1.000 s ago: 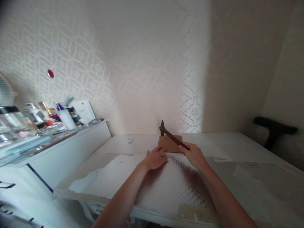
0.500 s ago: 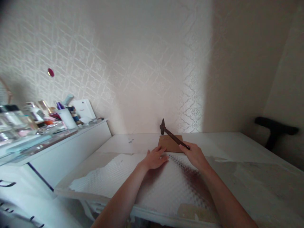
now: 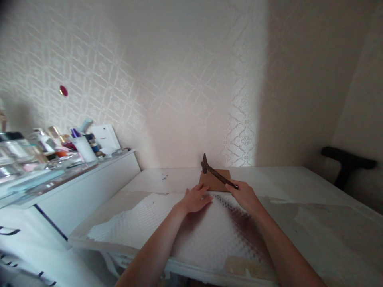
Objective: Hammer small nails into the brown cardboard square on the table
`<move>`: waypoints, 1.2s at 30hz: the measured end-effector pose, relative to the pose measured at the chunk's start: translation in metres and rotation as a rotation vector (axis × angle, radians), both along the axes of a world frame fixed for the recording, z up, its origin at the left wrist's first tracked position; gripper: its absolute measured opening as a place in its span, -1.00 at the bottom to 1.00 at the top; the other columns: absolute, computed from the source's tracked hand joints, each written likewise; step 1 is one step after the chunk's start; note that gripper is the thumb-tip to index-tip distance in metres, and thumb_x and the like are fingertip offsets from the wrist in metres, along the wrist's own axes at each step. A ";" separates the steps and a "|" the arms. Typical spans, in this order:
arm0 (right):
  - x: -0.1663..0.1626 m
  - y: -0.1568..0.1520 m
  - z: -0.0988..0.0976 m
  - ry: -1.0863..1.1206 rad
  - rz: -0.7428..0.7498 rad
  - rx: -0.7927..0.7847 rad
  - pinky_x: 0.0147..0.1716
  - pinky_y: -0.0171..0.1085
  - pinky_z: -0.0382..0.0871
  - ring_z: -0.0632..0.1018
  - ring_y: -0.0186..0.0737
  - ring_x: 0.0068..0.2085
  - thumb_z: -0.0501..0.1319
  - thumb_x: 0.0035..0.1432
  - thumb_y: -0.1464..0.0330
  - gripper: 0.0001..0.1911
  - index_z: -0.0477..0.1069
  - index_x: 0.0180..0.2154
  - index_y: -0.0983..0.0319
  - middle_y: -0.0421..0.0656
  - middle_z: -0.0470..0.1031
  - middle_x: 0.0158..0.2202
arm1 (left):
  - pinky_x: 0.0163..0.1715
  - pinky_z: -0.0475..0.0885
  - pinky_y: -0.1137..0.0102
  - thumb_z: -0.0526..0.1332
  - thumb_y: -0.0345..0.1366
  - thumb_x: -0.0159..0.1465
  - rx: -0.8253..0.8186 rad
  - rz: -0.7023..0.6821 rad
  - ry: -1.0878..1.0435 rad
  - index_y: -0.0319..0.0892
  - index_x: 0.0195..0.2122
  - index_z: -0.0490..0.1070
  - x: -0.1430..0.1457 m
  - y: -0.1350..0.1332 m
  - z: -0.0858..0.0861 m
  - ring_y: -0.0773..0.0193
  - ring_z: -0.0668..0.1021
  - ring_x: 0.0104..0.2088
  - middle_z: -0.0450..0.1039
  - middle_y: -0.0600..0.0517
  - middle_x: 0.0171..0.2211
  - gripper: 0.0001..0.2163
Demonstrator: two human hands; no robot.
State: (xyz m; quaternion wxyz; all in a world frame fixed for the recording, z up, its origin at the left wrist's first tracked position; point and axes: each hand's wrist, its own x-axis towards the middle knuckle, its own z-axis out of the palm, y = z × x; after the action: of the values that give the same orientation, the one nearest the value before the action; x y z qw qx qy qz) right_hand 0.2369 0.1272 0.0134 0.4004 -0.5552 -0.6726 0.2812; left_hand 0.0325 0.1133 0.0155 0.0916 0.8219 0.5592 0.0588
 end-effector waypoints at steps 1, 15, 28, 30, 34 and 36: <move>0.000 -0.001 0.001 0.005 0.005 -0.005 -0.62 -0.38 0.12 0.34 -0.33 -0.58 0.05 -0.03 0.15 -0.49 0.40 -0.09 0.30 -0.21 0.37 -0.61 | -0.02 -0.07 -0.15 -0.26 0.14 0.17 0.003 0.000 -0.002 -0.04 0.16 -0.08 0.000 0.000 0.000 0.02 -0.01 0.17 -0.15 -0.10 0.20 -0.41; 0.003 0.004 -0.005 0.101 -0.034 0.063 -0.58 -0.37 0.17 0.37 -0.32 -0.55 0.08 -0.06 0.14 -0.50 0.44 -0.15 0.29 -0.20 0.39 -0.58 | 0.01 -0.10 -0.10 -0.26 0.13 0.17 -0.028 0.020 0.024 -0.02 0.17 -0.11 0.001 -0.002 0.003 0.04 -0.03 0.17 -0.18 -0.05 0.21 -0.42; -0.001 0.000 -0.001 0.153 0.025 0.001 -0.68 -0.39 0.06 0.32 -0.36 -0.60 0.08 -0.05 0.14 -0.48 0.41 -0.12 0.34 -0.17 0.38 -0.58 | 0.02 -0.09 -0.09 -0.27 0.11 0.18 -0.041 0.018 0.063 -0.03 0.18 -0.14 0.002 -0.004 0.005 0.03 -0.07 0.18 -0.24 -0.02 0.22 -0.42; -0.001 0.000 0.000 0.125 0.016 0.005 -0.67 -0.39 0.07 0.32 -0.36 -0.60 0.08 -0.06 0.15 -0.50 0.43 -0.14 0.33 -0.19 0.36 -0.60 | 0.01 -0.08 -0.09 -0.27 0.11 0.18 -0.036 0.015 0.060 -0.02 0.17 -0.13 0.002 -0.004 0.005 0.03 -0.06 0.18 -0.22 -0.03 0.22 -0.42; -0.001 -0.002 0.002 0.083 0.012 0.031 -0.67 -0.39 0.06 0.29 -0.37 -0.63 0.08 -0.07 0.15 -0.50 0.44 -0.15 0.32 -0.23 0.32 -0.66 | 0.01 -0.07 -0.10 -0.28 0.13 0.17 -0.032 0.010 0.052 -0.03 0.17 -0.12 0.002 -0.003 0.005 0.02 -0.04 0.17 -0.19 -0.04 0.21 -0.41; -0.002 -0.004 0.004 0.108 0.010 0.032 -0.68 -0.39 0.04 0.27 -0.38 -0.64 0.07 -0.07 0.14 -0.49 0.43 -0.14 0.32 -0.23 0.33 -0.65 | 0.00 -0.08 -0.11 -0.28 0.13 0.17 -0.031 0.007 0.051 -0.04 0.17 -0.12 0.001 -0.003 0.005 0.02 -0.04 0.17 -0.20 -0.05 0.21 -0.41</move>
State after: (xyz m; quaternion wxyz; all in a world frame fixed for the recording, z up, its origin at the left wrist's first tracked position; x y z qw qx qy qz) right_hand 0.2350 0.1230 0.0173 0.4435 -0.5292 -0.6572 0.3021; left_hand 0.0339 0.1102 0.0206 0.0899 0.8196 0.5651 0.0295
